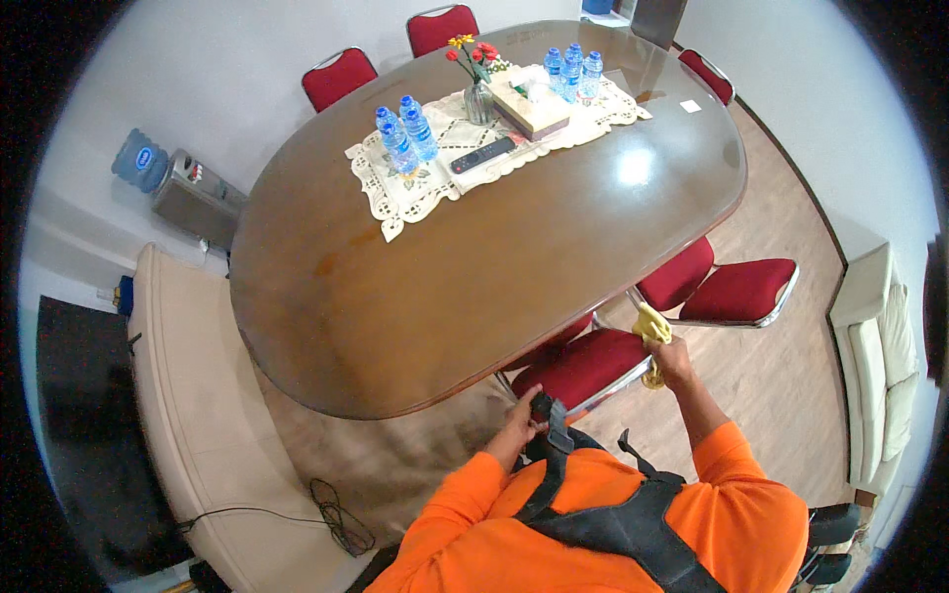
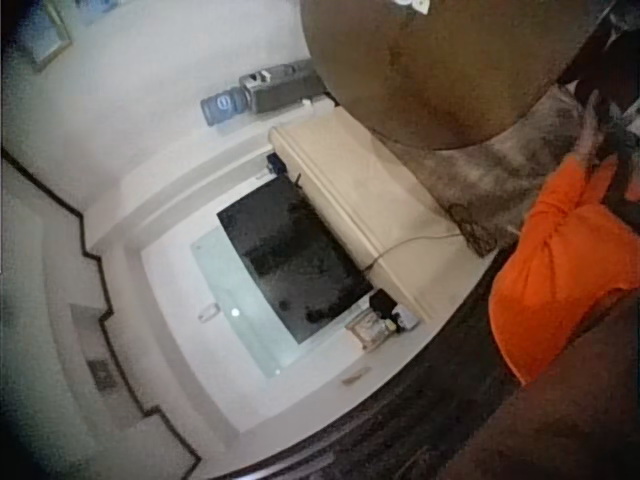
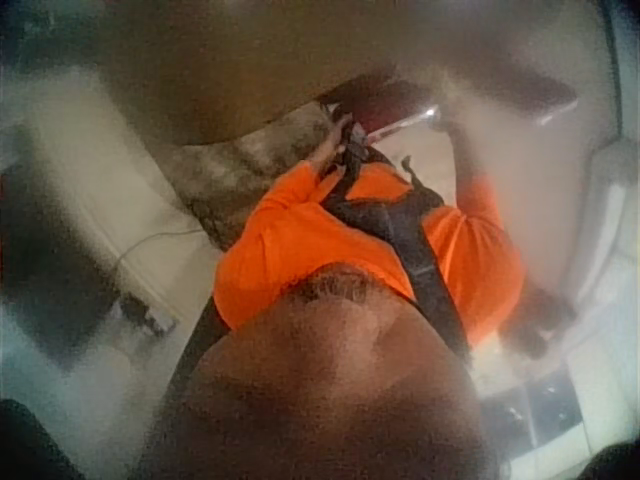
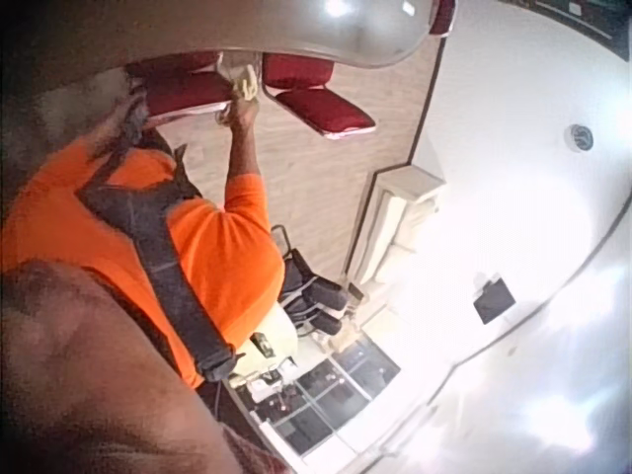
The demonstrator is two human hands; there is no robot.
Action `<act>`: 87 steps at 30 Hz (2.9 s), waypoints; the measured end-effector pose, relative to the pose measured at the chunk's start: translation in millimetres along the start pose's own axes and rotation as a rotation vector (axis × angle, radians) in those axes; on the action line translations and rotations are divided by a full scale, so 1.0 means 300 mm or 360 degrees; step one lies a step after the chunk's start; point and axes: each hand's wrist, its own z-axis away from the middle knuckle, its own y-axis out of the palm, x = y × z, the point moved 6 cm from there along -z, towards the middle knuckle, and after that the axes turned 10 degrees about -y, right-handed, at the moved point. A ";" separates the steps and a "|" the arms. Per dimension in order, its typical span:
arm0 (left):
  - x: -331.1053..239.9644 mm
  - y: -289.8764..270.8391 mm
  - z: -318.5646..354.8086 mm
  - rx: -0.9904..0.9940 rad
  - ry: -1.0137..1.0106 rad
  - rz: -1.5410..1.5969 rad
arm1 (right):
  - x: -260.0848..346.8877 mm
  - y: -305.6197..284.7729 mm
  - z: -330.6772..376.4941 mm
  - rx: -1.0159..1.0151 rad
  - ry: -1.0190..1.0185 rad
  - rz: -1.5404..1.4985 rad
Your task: The person wipes a large oval dining table with a yellow cloth, moving around the perimeter to clean the surface. They then move to a nearby office desk, wiping the top surface and the side panel with the same cloth. The person is barefoot throughout the task.
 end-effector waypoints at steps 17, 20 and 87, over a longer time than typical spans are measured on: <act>-0.283 0.105 0.073 -0.0183 0.0109 0.0293 | -0.051 0.030 -0.160 -0.0243 -0.0091 0.0218; -0.269 0.016 0.000 0.0122 0.0246 -0.0011 | 0.068 -0.009 -0.116 -0.0270 -0.0155 0.0711; -0.216 0.331 0.395 -0.1348 0.0188 -0.0593 | -0.175 -0.997 -0.343 -0.0271 0.0378 -0.0675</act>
